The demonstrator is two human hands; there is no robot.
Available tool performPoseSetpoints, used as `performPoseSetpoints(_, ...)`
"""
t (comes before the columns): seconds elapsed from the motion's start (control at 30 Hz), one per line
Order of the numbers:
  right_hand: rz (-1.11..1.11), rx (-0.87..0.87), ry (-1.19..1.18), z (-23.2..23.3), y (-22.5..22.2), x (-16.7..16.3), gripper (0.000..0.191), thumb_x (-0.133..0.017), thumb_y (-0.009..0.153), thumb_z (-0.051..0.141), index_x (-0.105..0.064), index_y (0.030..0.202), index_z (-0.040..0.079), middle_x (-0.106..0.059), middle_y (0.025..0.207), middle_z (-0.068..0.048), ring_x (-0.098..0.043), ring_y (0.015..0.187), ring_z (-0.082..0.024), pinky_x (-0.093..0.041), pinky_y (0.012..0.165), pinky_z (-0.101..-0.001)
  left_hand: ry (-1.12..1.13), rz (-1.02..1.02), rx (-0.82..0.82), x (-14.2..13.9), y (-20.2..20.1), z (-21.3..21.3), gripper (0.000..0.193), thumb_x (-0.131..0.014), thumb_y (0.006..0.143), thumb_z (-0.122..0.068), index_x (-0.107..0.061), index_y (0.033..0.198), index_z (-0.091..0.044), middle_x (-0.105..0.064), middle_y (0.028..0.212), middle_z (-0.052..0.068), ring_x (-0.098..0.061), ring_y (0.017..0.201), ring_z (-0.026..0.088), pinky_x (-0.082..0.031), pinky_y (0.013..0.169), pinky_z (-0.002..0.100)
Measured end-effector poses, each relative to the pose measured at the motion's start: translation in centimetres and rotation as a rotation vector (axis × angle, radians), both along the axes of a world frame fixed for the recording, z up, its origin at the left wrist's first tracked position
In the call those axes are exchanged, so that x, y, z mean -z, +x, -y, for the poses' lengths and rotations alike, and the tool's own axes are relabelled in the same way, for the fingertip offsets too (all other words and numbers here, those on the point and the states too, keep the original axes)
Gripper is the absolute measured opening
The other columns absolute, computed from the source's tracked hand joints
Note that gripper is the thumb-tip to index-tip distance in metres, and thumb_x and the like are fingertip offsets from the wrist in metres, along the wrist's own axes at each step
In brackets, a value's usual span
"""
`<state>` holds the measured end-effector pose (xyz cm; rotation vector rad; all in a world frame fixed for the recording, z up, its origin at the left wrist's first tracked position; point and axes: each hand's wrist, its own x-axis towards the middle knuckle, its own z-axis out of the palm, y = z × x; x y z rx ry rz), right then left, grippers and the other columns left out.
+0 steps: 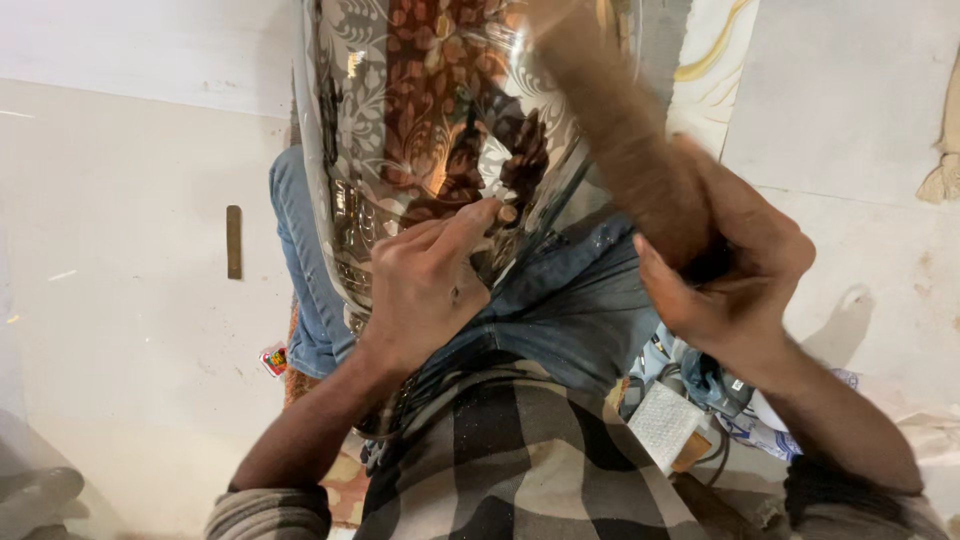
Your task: The person sits on the floor with a large engraved brass vessel on their lap. They hold a small punch against the patterned surface with one hand and strike it with a wooden mallet held in the other hand, repeatedly tapping along the floral design to chase the decoration into the metal.
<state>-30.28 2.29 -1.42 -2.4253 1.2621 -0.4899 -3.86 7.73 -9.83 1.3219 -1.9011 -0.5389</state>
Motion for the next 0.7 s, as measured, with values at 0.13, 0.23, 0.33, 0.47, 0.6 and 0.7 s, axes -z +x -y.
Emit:
performPoseSetpoints(0.13,0.289,0.182,0.133,-2.7,0.0,3.2,0.057,-0.070,0.077,-0.010,-0.070,0.133,0.003,-0.078,0.108,-0.014,-0.070,0.083,-0.015,-0.054,0.072,-0.0255,0.060,0.111,0.123,-0.1,0.0,1.0,0.039,-0.063,0.072,0.003,-0.061,0.109,-0.008,-0.072,0.082,0.008,-0.071,0.071,0.020,-0.058,0.063,0.037)
performPoseSetpoints(0.23,0.590,0.274,0.144,-5.1,-0.3,5.4,0.050,-0.068,0.087,-0.008,-0.064,0.137,-0.004,-0.072,0.108,-0.014,-0.070,0.094,-0.014,-0.056,0.086,-0.0242,0.094,0.169,0.231,-0.5,0.0,1.8,0.057,-0.061,0.071,0.005,-0.062,0.126,-0.005,-0.068,0.073,0.007,-0.063,0.057,0.019,-0.052,0.048,0.035)
performPoseSetpoints(0.33,0.506,0.335,0.137,-6.8,-1.6,6.7,0.062,-0.065,0.077,-0.010,-0.062,0.139,-0.010,-0.072,0.110,-0.017,-0.070,0.092,-0.016,-0.056,0.082,-0.0267,0.163,0.245,0.322,-1.6,-0.2,2.9,0.057,-0.058,0.077,0.009,-0.060,0.131,-0.007,-0.062,0.060,0.002,-0.052,0.043,0.013,-0.041,0.035,0.031)
performPoseSetpoints(0.47,0.589,0.528,0.070,-9.8,-0.9,9.4,0.062,-0.067,0.077,-0.009,-0.060,0.139,-0.006,-0.068,0.097,-0.011,-0.064,0.078,-0.012,-0.051,0.071,-0.0255,0.242,0.397,0.473,-2.4,-0.8,4.3,0.045,-0.056,0.087,0.007,-0.063,0.128,-0.010,-0.056,0.052,0.001,-0.042,0.035,0.010,-0.035,0.028,0.028)
performPoseSetpoints(0.6,1.019,0.702,-0.047,-14.4,2.3,12.2,0.044,-0.068,0.099,-0.011,-0.052,0.136,0.006,-0.070,0.115,-0.009,-0.073,0.091,-0.013,-0.062,0.077,-0.0267,0.108,0.330,0.675,-1.9,-0.3,5.6,0.047,-0.057,0.090,0.006,-0.067,0.131,-0.014,-0.053,0.049,0.003,-0.040,0.037,0.012,-0.032,0.031,0.027)
performPoseSetpoints(0.7,0.758,0.752,0.360,-16.8,3.1,13.3,0.069,-0.067,0.084,-0.011,-0.051,0.150,-0.004,-0.065,0.104,-0.009,-0.061,0.083,-0.011,-0.052,0.074,-0.0237,0.082,0.388,0.721,-1.6,-0.1,6.3,0.053,-0.057,0.081,0.011,-0.068,0.126,-0.013,-0.061,0.059,0.002,-0.043,0.042,0.007,-0.034,0.032,0.024)
